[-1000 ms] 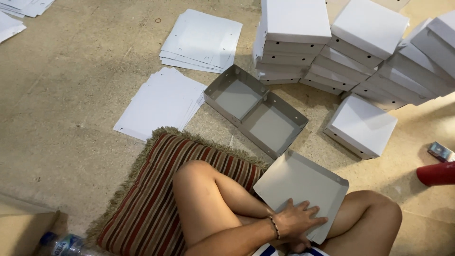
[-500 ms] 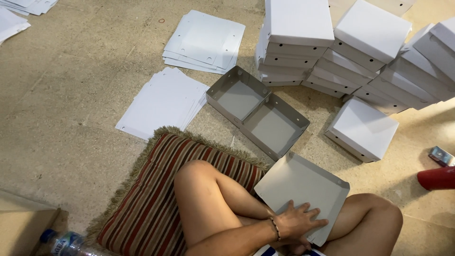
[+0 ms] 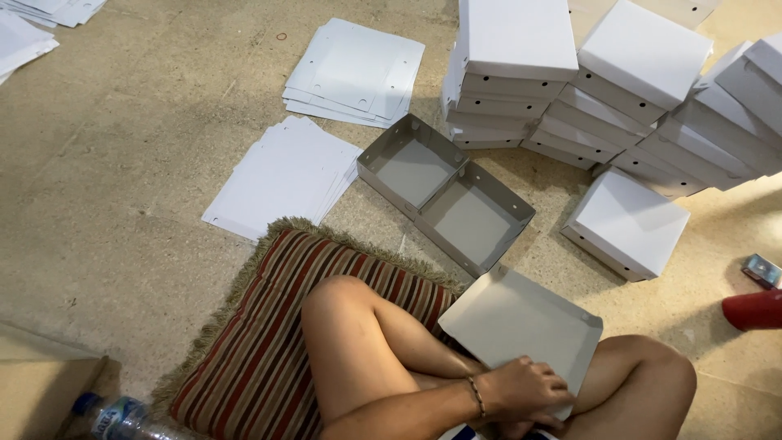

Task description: Assembling cardboard boxes from flat sheets by folding and tucking flaps.

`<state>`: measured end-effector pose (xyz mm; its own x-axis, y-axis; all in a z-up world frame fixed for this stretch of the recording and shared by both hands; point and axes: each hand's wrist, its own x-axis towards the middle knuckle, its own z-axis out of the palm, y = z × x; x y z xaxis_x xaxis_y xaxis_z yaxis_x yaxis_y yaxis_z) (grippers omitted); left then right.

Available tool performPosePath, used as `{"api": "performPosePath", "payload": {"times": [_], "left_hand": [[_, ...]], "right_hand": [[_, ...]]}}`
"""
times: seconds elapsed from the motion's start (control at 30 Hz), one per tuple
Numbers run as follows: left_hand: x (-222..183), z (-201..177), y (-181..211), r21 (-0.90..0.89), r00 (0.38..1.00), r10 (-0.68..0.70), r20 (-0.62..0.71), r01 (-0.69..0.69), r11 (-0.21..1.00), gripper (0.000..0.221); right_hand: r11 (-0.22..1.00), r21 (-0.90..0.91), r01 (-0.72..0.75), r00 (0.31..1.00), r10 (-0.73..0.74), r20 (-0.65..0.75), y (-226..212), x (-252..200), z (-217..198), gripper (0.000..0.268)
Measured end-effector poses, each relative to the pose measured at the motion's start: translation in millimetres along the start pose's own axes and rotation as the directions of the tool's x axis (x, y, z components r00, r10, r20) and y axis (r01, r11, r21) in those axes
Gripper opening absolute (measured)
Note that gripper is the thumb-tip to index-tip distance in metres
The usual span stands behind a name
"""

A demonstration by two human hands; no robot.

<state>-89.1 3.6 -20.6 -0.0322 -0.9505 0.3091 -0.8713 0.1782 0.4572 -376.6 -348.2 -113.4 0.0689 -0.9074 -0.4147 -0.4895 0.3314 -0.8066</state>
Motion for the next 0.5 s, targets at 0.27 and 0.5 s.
{"api": "performPosePath", "payload": {"times": [0.27, 0.5], "left_hand": [[21.0, -100.4, -13.9, -0.922, 0.986, -0.046, -0.161, -0.167, -0.349, 0.026], [-5.6, -95.1, -60.2, -0.949, 0.272, -0.934, -0.229, -0.277, 0.152, 0.022]], "right_hand": [[0.987, 0.109, -0.122, 0.992, 0.121, 0.023, -114.9, -169.1, 97.5, 0.016], [0.630, 0.171, 0.757, 0.568, -0.765, 0.302, -189.5, -320.7, 200.9, 0.031]]}}
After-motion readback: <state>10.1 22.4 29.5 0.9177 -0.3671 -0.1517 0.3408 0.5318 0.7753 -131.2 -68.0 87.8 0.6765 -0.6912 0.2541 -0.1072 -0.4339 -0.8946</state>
